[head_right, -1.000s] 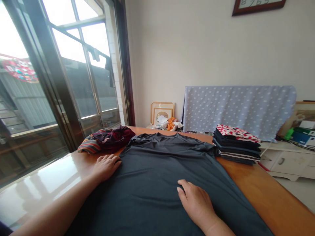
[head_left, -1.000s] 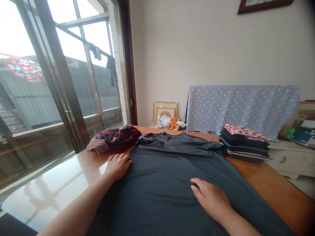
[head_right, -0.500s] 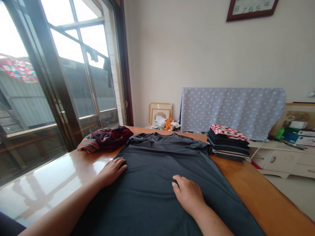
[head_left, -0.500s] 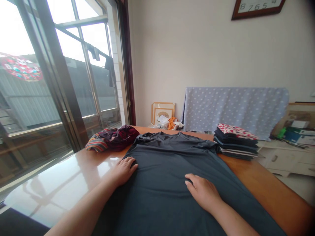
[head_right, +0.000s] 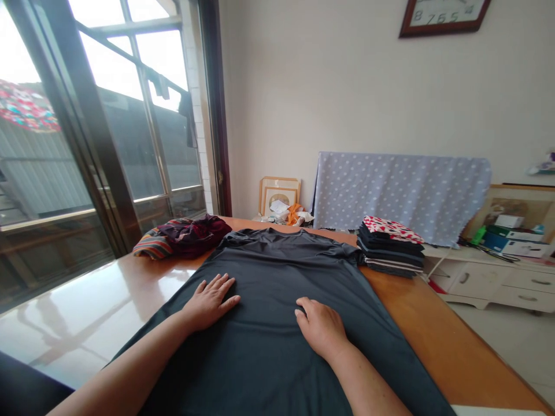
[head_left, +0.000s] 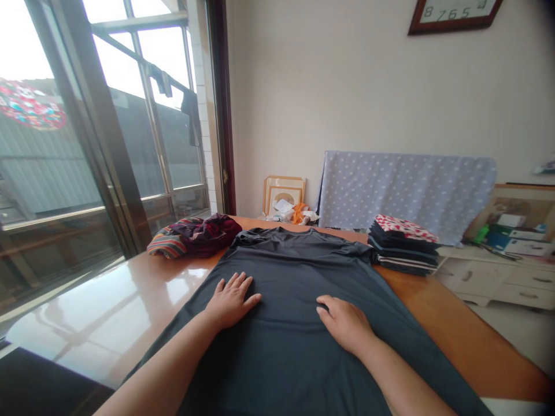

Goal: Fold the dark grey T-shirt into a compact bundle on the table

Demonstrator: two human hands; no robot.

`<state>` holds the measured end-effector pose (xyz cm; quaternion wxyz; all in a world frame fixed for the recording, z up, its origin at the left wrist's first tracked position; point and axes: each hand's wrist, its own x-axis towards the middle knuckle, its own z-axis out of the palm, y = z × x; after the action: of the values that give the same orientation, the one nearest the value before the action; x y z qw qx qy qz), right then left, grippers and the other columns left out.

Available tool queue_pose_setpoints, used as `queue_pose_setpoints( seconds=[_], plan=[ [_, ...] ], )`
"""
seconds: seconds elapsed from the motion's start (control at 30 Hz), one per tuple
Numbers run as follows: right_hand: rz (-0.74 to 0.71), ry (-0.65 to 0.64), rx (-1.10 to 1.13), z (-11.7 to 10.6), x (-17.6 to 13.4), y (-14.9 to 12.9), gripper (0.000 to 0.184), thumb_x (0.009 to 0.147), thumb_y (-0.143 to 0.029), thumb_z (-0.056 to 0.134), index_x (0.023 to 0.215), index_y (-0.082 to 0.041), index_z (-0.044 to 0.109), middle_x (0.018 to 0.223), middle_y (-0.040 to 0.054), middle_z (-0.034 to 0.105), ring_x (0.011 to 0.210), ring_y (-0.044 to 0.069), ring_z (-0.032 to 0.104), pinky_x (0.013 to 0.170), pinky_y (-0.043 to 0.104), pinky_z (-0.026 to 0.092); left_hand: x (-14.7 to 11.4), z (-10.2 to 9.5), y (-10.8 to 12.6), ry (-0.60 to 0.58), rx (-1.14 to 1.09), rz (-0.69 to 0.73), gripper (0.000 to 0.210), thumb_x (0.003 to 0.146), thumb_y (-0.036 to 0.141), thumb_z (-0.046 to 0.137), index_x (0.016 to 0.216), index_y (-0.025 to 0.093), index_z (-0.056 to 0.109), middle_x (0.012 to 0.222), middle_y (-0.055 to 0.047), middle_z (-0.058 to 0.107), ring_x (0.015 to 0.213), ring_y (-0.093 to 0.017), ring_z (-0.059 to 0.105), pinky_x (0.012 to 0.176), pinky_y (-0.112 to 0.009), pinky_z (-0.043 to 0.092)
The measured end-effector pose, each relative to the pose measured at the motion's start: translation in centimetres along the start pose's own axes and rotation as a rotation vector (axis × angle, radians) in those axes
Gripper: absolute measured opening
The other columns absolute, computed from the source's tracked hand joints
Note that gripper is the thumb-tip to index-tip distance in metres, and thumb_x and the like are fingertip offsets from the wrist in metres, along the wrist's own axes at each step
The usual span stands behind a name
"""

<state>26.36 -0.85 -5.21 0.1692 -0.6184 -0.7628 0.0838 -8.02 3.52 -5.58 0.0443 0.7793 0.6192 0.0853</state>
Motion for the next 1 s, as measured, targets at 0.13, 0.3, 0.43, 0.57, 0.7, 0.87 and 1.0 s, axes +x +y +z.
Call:
queue_pose_setpoints(
  seconds=[0.13,0.3,0.43,0.57,0.7,0.87,1.0],
  plan=[
    [-0.031,0.009,0.052,-0.8,-0.5,-0.5,0.029,0.095,-0.036,0.048,0.117,-0.03,0.067,0.11,0.0025,0.074,0.102,0.021,0.068,0.079,0.028,0.042,0.0,0.2,-0.2,-0.003,0.018,0.002,0.086,0.089,0.081,0.022,0.156,0.028,0.035,0.166,-0.007,0.024,0.154,-0.031,0.014,0.121,-0.058,0.01],
    [-0.025,-0.052,0.027,-1.9,-1.2,-1.4,0.014,0.092,-0.036,0.055,0.096,-0.028,0.066,0.086,-0.0015,0.073,0.076,0.017,0.065,0.064,0.026,0.032,0.1,0.0,0.0,-0.007,0.036,-0.005,0.085,0.089,0.081,0.021,0.157,0.03,0.034,0.166,-0.006,0.023,0.155,-0.031,0.013,0.121,-0.057,0.01],
    [-0.022,-0.08,0.04,-2.3,-1.4,-1.5,0.015,0.092,-0.037,0.056,0.099,-0.029,0.065,0.084,-0.0017,0.072,0.073,0.015,0.062,0.063,0.025,0.029,0.1,0.2,-0.1,-0.008,0.046,0.0,0.086,0.089,0.081,0.02,0.156,0.029,0.034,0.166,-0.006,0.024,0.155,-0.031,0.013,0.121,-0.057,0.011],
    [-0.014,-0.09,0.011,-2.3,-1.5,-1.6,0.017,0.094,-0.039,0.053,0.101,-0.029,0.065,0.088,-0.0004,0.073,0.079,0.017,0.064,0.065,0.026,0.032,0.2,0.2,0.0,-0.018,0.057,-0.008,0.087,0.089,0.081,0.02,0.157,0.028,0.034,0.166,-0.007,0.023,0.155,-0.031,0.012,0.121,-0.056,0.012],
    [-0.002,-0.068,-0.126,-2.0,-1.9,-2.6,0.022,0.099,-0.04,0.045,0.106,-0.028,0.063,0.097,0.0024,0.074,0.087,0.02,0.067,0.069,0.028,0.035,0.1,-0.1,0.6,-0.027,0.052,-0.024,0.088,0.089,0.081,0.02,0.156,0.026,0.033,0.167,-0.009,0.022,0.155,-0.032,0.012,0.12,-0.057,0.012],
    [0.008,-0.12,-0.298,-2.3,-2.5,-4.3,0.027,0.102,-0.033,0.038,0.118,-0.023,0.058,0.107,0.011,0.073,0.096,0.025,0.069,0.079,0.033,0.041,-0.2,-0.4,0.9,-0.041,0.034,-0.027,0.087,0.09,0.079,0.022,0.157,0.025,0.033,0.167,-0.011,0.022,0.155,-0.032,0.009,0.12,-0.057,0.012],
    [-0.009,-0.169,-0.3,-3.6,-3.4,-4.8,0.026,0.1,-0.031,0.045,0.119,-0.023,0.06,0.109,0.0113,0.073,0.099,0.025,0.069,0.084,0.034,0.043,-0.2,-0.5,0.8,-0.046,0.034,-0.019,0.088,0.09,0.079,0.022,0.157,0.024,0.033,0.167,-0.011,0.021,0.154,-0.033,0.011,0.12,-0.058,0.011]
  ],
)
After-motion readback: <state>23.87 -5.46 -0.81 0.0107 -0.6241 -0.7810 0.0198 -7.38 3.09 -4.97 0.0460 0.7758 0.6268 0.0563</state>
